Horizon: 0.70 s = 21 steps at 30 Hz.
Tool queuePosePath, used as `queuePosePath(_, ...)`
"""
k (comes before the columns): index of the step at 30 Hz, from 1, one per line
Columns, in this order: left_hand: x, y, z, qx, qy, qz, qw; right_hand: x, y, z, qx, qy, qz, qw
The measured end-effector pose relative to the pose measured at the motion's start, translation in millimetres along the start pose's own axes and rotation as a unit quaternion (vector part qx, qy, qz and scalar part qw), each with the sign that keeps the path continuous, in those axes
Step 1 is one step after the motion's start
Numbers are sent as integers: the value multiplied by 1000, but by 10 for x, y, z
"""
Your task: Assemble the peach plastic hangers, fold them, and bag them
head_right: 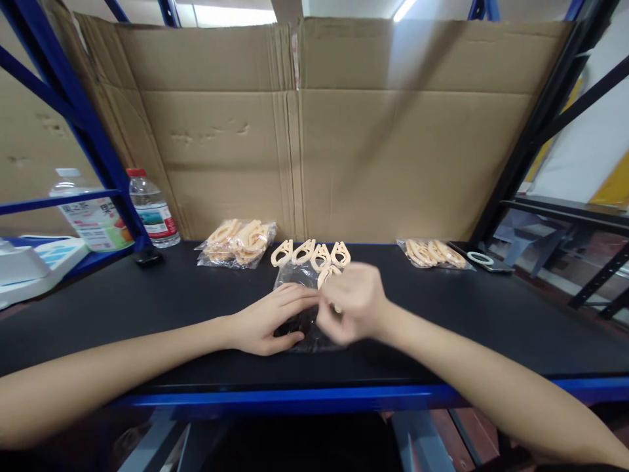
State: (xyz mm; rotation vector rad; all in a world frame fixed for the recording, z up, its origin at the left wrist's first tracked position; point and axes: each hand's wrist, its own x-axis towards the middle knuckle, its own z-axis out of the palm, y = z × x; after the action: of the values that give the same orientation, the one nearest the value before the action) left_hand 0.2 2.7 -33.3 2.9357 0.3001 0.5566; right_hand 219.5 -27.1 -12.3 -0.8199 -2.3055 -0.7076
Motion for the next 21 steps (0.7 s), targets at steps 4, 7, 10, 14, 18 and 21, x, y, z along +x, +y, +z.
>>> queuePosePath(4, -3, 8, -14, -1, -5, 0, 1000, 42, 632, 321, 52, -1, 89, 995)
queuePosePath(7, -5, 11, -20, -3, -6, 5, 1000, -69, 1001, 671, 66, -158, 51, 984)
queuePosePath(10, -4, 8, -18, -2, -4, 8, 1000, -198, 1171, 866, 103, -240, 65, 963)
queuePosePath(14, 2, 7, -17, 1, -3, 10, 1000, -245, 1227, 864, 145, -241, 62, 958)
queuePosePath(18, 2, 7, -20, -3, -9, 11, 1000, -232, 1203, 793, 128, -242, 68, 959)
queuePosePath(21, 0, 3, -18, -5, -11, 9, 1000, -214, 1135, 691, 103, -272, 68, 954)
